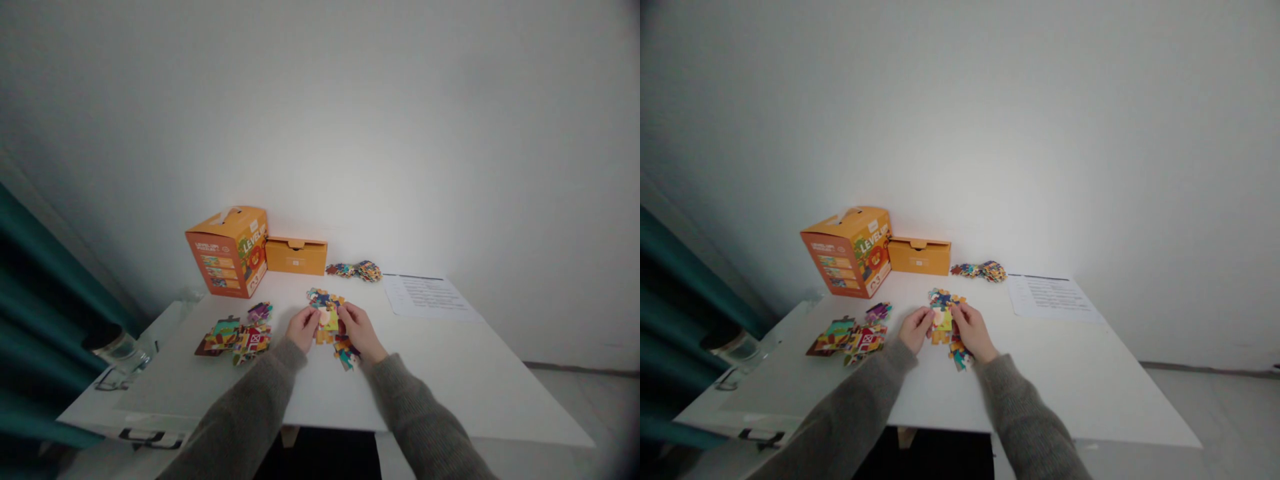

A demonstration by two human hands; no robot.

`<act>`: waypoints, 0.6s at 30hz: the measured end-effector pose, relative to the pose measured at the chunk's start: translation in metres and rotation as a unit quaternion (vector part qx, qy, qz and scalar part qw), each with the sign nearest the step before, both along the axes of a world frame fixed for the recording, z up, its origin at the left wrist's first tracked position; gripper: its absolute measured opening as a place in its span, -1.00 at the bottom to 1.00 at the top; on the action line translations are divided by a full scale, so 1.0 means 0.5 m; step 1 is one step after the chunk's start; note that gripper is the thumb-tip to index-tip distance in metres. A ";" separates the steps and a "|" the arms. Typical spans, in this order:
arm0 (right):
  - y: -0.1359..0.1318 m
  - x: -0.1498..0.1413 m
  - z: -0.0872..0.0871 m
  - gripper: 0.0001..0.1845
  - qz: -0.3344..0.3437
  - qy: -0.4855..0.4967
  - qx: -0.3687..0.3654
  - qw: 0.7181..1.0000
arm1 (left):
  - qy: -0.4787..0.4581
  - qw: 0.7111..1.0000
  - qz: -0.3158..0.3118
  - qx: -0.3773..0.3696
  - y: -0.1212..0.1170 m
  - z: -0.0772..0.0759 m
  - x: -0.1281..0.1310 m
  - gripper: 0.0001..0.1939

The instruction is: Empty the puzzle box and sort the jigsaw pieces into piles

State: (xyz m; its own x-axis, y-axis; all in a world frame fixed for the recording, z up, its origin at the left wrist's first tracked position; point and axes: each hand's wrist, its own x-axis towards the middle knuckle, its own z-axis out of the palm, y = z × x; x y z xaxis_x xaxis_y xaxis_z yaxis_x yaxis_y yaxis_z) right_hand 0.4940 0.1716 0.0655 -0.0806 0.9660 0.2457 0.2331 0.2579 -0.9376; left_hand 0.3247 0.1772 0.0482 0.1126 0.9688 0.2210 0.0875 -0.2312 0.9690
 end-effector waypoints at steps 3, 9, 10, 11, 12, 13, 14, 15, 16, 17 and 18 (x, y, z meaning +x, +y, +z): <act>0.006 0.008 -0.006 -0.56 -0.032 -0.011 0.027 0.999 | 0.055 0.998 -0.001 0.040 -0.002 -0.008 0.001 -0.63; 0.010 0.028 -0.005 -0.61 -0.066 -0.059 0.055 0.995 | 0.139 0.984 0.022 0.105 -0.016 0.001 -0.004 -0.70; 0.010 0.030 -0.004 -0.61 -0.067 -0.072 0.061 0.993 | 0.146 0.983 0.024 0.107 -0.022 0.004 -0.008 -0.71; 0.010 0.031 -0.003 -0.61 -0.068 -0.084 0.067 0.992 | 0.150 0.983 0.028 0.105 -0.032 0.008 -0.012 -0.72; 0.010 0.032 -0.003 -0.61 -0.067 -0.095 0.072 0.991 | 0.151 0.983 0.031 0.099 -0.043 0.012 -0.018 -0.72; 0.009 0.033 -0.002 -0.61 -0.067 -0.104 0.075 0.989 | 0.149 0.984 0.035 0.093 -0.056 0.018 -0.025 -0.73; 0.009 0.033 -0.002 -0.61 -0.066 -0.110 0.077 0.989 | 0.147 0.984 0.038 0.088 -0.069 0.026 -0.035 -0.74; 0.009 0.034 -0.001 -0.61 -0.065 -0.115 0.077 0.988 | 0.145 0.985 0.040 0.086 -0.080 0.037 -0.046 -0.73; 0.008 0.034 -0.001 -0.61 -0.063 -0.120 0.077 0.988 | 0.145 0.985 0.042 0.088 -0.089 0.051 -0.061 -0.72; 0.007 0.034 -0.001 -0.61 -0.061 -0.124 0.078 0.987 | 0.148 0.984 0.046 0.092 -0.093 0.067 -0.078 -0.71; 0.006 0.033 -0.001 -0.62 -0.061 -0.127 0.079 0.987 | 0.152 0.982 0.053 0.098 -0.091 0.086 -0.098 -0.69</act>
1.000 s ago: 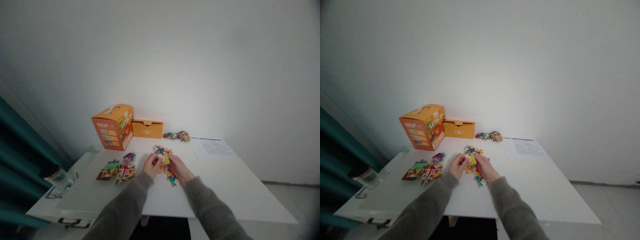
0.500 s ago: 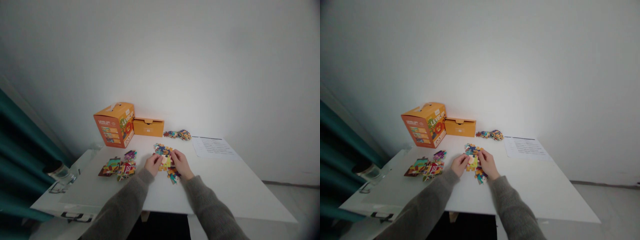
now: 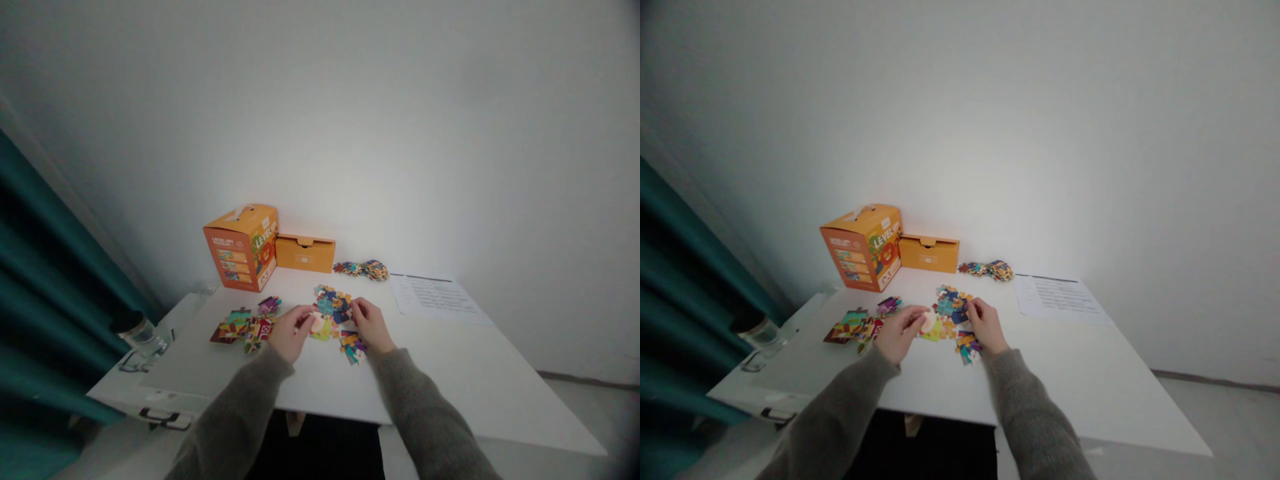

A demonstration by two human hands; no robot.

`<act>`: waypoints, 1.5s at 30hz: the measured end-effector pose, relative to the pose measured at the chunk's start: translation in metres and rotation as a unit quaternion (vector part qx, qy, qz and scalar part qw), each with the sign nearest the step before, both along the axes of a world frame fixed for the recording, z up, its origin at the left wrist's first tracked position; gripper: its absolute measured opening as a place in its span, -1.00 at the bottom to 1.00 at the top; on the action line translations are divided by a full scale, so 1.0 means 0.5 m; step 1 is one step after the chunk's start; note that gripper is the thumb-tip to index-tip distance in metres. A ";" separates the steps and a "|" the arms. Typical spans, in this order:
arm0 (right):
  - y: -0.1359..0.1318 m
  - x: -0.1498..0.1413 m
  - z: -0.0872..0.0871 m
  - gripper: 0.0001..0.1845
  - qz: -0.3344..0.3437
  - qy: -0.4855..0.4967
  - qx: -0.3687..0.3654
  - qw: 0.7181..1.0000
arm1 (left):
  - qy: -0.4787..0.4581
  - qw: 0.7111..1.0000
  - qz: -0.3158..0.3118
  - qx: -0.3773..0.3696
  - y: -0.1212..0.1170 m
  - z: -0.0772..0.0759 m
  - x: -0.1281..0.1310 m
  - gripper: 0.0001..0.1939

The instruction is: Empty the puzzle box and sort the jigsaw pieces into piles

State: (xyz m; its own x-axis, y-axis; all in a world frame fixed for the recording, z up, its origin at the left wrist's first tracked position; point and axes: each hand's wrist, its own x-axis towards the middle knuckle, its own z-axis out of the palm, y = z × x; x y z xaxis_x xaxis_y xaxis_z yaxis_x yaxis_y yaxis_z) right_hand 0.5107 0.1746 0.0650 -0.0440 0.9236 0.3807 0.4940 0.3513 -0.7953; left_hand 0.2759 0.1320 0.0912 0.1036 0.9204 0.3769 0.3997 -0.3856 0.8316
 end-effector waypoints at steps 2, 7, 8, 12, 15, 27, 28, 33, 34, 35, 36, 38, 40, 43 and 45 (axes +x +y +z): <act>-0.002 0.000 -0.001 -0.62 -0.002 -0.004 0.001 1.000 | 0.029 0.999 0.021 0.015 0.025 0.041 -0.046 -0.68; -0.002 0.003 -0.002 -0.62 0.002 -0.005 0.002 1.000 | 0.228 0.969 0.039 -0.084 0.158 0.109 -0.164 -0.79; -0.001 0.004 -0.002 -0.62 0.005 -0.007 0.003 1.000 | 0.277 0.952 0.058 -0.114 0.181 0.111 -0.182 -0.83; 0.000 0.007 -0.001 -0.63 0.008 -0.013 0.007 1.000 | 0.334 0.927 0.091 -0.146 0.232 0.095 -0.222 -0.92; 0.000 0.007 -0.003 -0.61 0.010 -0.007 0.007 1.000 | 0.362 0.914 0.106 -0.152 0.234 0.077 -0.230 -0.94; 0.018 0.040 -0.016 -0.63 0.003 -0.014 0.001 1.000 | 0.441 0.891 0.055 -0.089 0.177 0.114 -0.142 -0.65; 0.018 0.040 -0.016 -0.63 0.003 -0.013 0.001 1.000 | 0.444 0.892 0.037 -0.075 0.170 0.113 -0.118 -0.64; 0.017 0.043 -0.009 -0.63 0.003 -0.010 -0.004 1.000 | 0.504 0.860 -0.076 -0.022 0.164 0.087 0.003 -0.60; 0.018 0.046 -0.008 -0.62 -0.001 0.002 -0.009 1.000 | 0.517 0.851 -0.090 -0.020 0.168 0.079 0.023 -0.60; 0.018 0.048 -0.007 -0.62 -0.006 0.016 -0.016 1.000 | 0.526 0.844 -0.100 -0.021 0.174 0.070 0.039 -0.60; 0.020 0.051 -0.006 -0.61 -0.010 0.030 -0.022 0.999 | 0.531 0.840 -0.107 -0.023 0.181 0.062 0.052 -0.58; 0.022 0.056 -0.007 -0.59 -0.017 0.041 -0.025 0.999 | 0.538 0.834 -0.125 -0.018 0.194 0.046 0.071 -0.49; 0.024 0.058 -0.008 -0.59 -0.024 0.029 -0.014 0.999 | 0.543 0.827 -0.142 -0.005 0.204 0.035 0.079 -0.39; 0.025 0.059 -0.008 -0.60 -0.030 0.012 0.002 0.999 | 0.547 0.824 -0.148 0.003 0.209 0.031 0.076 -0.44; 0.025 0.058 -0.008 -0.60 -0.027 0.010 0.000 1.000 | 0.551 0.822 -0.144 0.000 0.204 0.036 0.067 -0.53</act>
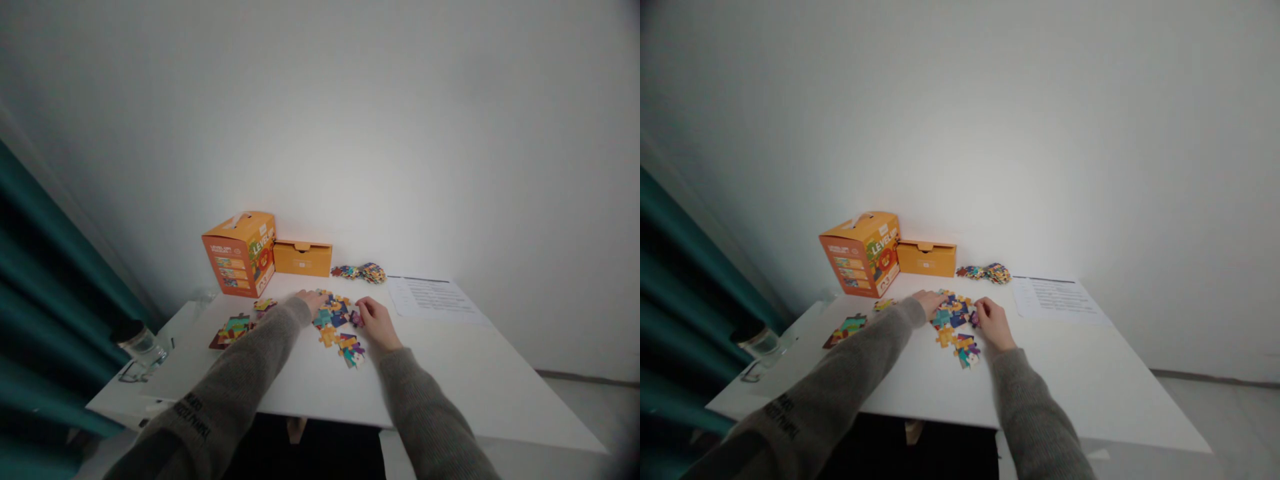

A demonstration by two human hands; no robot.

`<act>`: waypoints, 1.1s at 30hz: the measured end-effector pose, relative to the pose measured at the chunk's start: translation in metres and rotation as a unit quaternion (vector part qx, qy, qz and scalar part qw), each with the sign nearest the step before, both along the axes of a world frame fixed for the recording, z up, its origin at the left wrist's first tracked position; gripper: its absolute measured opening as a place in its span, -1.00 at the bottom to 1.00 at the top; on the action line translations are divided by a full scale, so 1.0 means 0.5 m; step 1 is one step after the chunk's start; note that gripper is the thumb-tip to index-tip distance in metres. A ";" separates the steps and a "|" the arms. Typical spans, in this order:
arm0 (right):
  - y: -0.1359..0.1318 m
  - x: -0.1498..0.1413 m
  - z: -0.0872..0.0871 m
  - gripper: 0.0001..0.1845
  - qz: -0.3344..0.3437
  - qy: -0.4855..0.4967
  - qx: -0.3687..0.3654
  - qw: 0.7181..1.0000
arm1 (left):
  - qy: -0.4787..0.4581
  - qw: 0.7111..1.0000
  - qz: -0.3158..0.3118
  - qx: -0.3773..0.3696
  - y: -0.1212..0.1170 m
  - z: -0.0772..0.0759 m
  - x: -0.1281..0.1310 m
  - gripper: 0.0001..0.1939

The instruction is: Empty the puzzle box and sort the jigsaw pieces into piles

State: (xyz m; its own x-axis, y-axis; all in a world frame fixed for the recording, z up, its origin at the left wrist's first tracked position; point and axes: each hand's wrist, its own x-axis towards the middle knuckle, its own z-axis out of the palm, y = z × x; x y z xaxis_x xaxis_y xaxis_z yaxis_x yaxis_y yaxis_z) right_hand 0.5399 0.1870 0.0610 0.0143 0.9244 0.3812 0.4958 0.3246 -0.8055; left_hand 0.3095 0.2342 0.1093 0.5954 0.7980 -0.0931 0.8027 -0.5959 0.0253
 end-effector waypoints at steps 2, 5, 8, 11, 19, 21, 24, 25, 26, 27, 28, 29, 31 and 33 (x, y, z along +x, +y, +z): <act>0.000 0.000 -0.001 -0.61 0.004 0.002 -0.005 1.000 | 0.008 1.000 0.008 0.004 -0.009 0.006 -0.008 -0.60; 0.001 0.001 -0.002 -0.63 0.012 0.006 -0.011 1.000 | 0.008 1.000 0.019 0.002 -0.024 0.012 -0.012 -0.56; 0.001 0.001 -0.002 -0.63 0.016 0.006 -0.016 1.000 | 0.002 1.000 0.012 -0.015 -0.033 0.010 -0.004 -0.42; 0.001 0.000 -0.001 -0.62 0.017 0.004 -0.016 1.000 | 0.005 1.000 0.016 -0.019 -0.035 0.006 0.004 -0.37; 0.005 -0.004 -0.003 -0.62 0.035 0.032 -0.031 0.998 | -0.026 0.999 0.018 -0.029 -0.033 0.012 -0.004 -0.74; 0.000 -0.014 0.003 -0.62 0.068 0.068 -0.058 0.994 | -0.051 0.998 0.011 -0.024 -0.036 0.015 0.001 -0.64; -0.013 -0.041 0.016 -0.58 0.147 0.159 -0.104 0.971 | -0.116 0.993 -0.026 0.020 -0.045 0.015 0.019 -0.53; -0.017 -0.051 0.019 -0.55 0.167 0.181 -0.110 0.963 | -0.131 0.990 -0.040 0.041 -0.050 0.013 0.027 -0.48; -0.022 -0.061 0.021 -0.54 0.181 0.195 -0.111 0.958 | -0.139 0.987 -0.051 0.062 -0.056 0.012 0.035 -0.45; -0.025 -0.070 0.023 -0.53 0.191 0.201 -0.111 0.954 | -0.138 0.986 -0.058 0.079 -0.062 0.010 0.043 -0.43; -0.027 -0.076 0.023 -0.53 0.198 0.202 -0.113 0.952 | -0.134 0.985 -0.062 0.093 -0.068 0.008 0.049 -0.41; -0.028 -0.080 0.023 -0.55 0.205 0.201 -0.117 0.951 | -0.129 0.984 -0.065 0.103 -0.074 0.007 0.054 -0.41; -0.025 -0.080 0.020 -0.60 0.204 0.202 -0.121 0.950 | -0.122 0.984 -0.070 0.108 -0.084 0.006 0.057 -0.39; -0.019 -0.073 0.015 -0.62 0.181 0.198 -0.117 0.956 | -0.131 0.983 -0.078 0.099 -0.088 0.007 0.051 -0.34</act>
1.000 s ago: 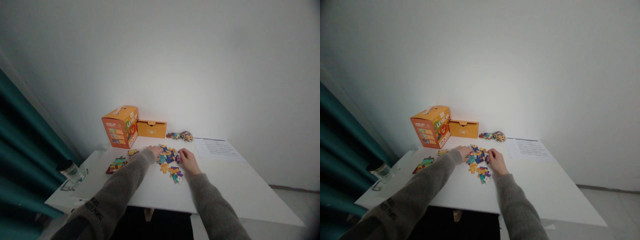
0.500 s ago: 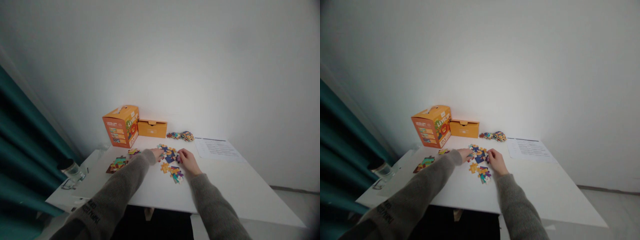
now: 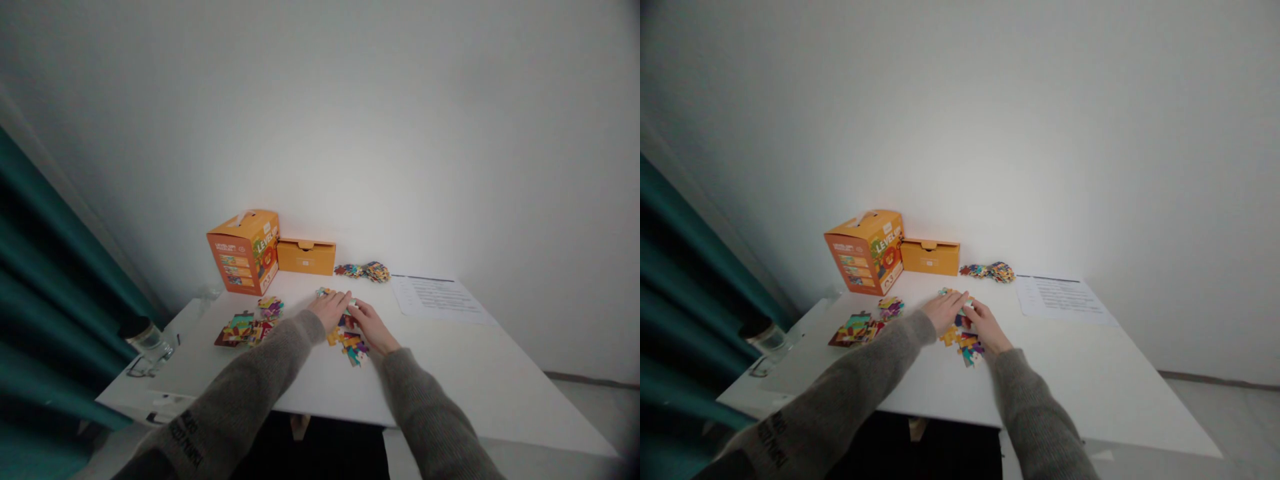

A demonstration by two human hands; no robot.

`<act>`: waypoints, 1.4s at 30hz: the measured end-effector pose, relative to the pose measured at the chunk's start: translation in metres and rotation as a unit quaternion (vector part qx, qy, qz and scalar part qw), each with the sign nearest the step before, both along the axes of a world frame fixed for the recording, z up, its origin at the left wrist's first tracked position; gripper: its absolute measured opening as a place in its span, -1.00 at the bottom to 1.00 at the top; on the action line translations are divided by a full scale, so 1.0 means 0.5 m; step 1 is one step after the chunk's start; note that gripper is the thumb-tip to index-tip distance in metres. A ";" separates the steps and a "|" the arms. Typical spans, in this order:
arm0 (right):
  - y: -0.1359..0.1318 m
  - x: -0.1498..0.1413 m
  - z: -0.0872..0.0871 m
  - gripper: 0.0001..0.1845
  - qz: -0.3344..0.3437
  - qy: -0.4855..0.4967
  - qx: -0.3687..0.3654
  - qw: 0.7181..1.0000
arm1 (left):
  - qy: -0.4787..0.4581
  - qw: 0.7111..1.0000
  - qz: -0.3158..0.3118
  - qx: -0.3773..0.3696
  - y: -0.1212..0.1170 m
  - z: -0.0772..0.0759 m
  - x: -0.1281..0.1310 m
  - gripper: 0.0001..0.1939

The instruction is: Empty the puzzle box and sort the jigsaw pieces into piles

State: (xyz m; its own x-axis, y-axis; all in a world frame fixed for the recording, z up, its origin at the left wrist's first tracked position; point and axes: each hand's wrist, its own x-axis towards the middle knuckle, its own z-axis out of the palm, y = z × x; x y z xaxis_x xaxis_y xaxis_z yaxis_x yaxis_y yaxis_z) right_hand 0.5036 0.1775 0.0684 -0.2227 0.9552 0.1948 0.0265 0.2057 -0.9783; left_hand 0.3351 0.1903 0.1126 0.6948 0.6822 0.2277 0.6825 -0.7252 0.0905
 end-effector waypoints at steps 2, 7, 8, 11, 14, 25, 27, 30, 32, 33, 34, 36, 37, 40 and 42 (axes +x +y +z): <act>0.006 0.008 -0.005 -0.63 -0.029 -0.016 0.003 0.999 | -0.041 0.999 -0.008 -0.014 0.003 0.001 -0.011 -0.31; 0.001 0.009 -0.007 -0.61 0.011 -0.064 -0.016 0.998 | -0.226 0.966 0.010 -0.128 0.029 -0.005 -0.033 -0.70; -0.003 0.007 -0.004 -0.60 0.032 -0.065 -0.018 0.997 | -0.249 0.953 0.013 -0.170 0.036 -0.007 -0.036 -0.76; -0.012 0.004 0.004 -0.59 0.078 -0.036 -0.010 0.996 | -0.286 0.922 0.017 -0.261 0.058 -0.001 -0.058 -0.81; -0.010 0.007 0.001 -0.58 0.050 -0.022 -0.001 0.999 | -0.257 0.932 0.050 -0.252 0.091 0.018 -0.112 -0.83; 0.012 0.015 -0.037 -0.63 -0.060 -0.123 0.059 0.989 | -0.039 0.961 0.198 -0.191 0.147 -0.002 -0.328 -0.88; 0.013 0.017 -0.037 -0.63 -0.071 -0.128 0.060 0.987 | -0.005 0.962 0.203 -0.181 0.142 -0.009 -0.333 -0.90; 0.012 0.019 -0.038 -0.62 -0.070 -0.134 0.058 0.987 | 0.039 0.966 0.207 -0.150 0.136 -0.007 -0.328 -0.96; 0.011 0.020 -0.038 -0.62 -0.069 -0.139 0.063 0.986 | 0.060 0.969 0.204 -0.128 0.133 -0.001 -0.319 -0.92; 0.011 0.021 -0.038 -0.62 -0.070 -0.144 0.067 0.985 | 0.068 0.970 0.200 -0.119 0.130 0.003 -0.312 -0.88; 0.011 0.022 -0.038 -0.62 -0.073 -0.151 0.073 0.983 | 0.074 0.971 0.195 -0.113 0.127 0.007 -0.303 -0.84; 0.011 0.023 -0.039 -0.62 -0.080 -0.171 0.081 0.979 | 0.088 0.973 0.182 -0.110 0.119 0.013 -0.276 -0.78; 0.011 0.024 -0.040 -0.62 -0.082 -0.181 0.084 0.976 | 0.095 0.973 0.176 -0.112 0.114 0.015 -0.257 -0.77; 0.011 0.024 -0.041 -0.63 -0.085 -0.198 0.093 0.972 | 0.112 0.974 0.160 -0.110 0.097 0.021 -0.188 -0.70; 0.011 0.023 -0.041 -0.64 -0.087 -0.204 0.098 0.970 | 0.117 0.975 0.161 -0.102 0.085 0.023 -0.139 -0.56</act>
State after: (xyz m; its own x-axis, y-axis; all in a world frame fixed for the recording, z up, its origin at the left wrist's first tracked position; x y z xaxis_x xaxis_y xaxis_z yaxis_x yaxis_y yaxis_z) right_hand 0.5152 0.1830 0.0477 -0.1576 0.9390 0.3056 0.4551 0.3437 -0.8214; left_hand 0.2659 0.2325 0.1243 0.4531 0.8884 -0.0738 0.8914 -0.4526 0.0254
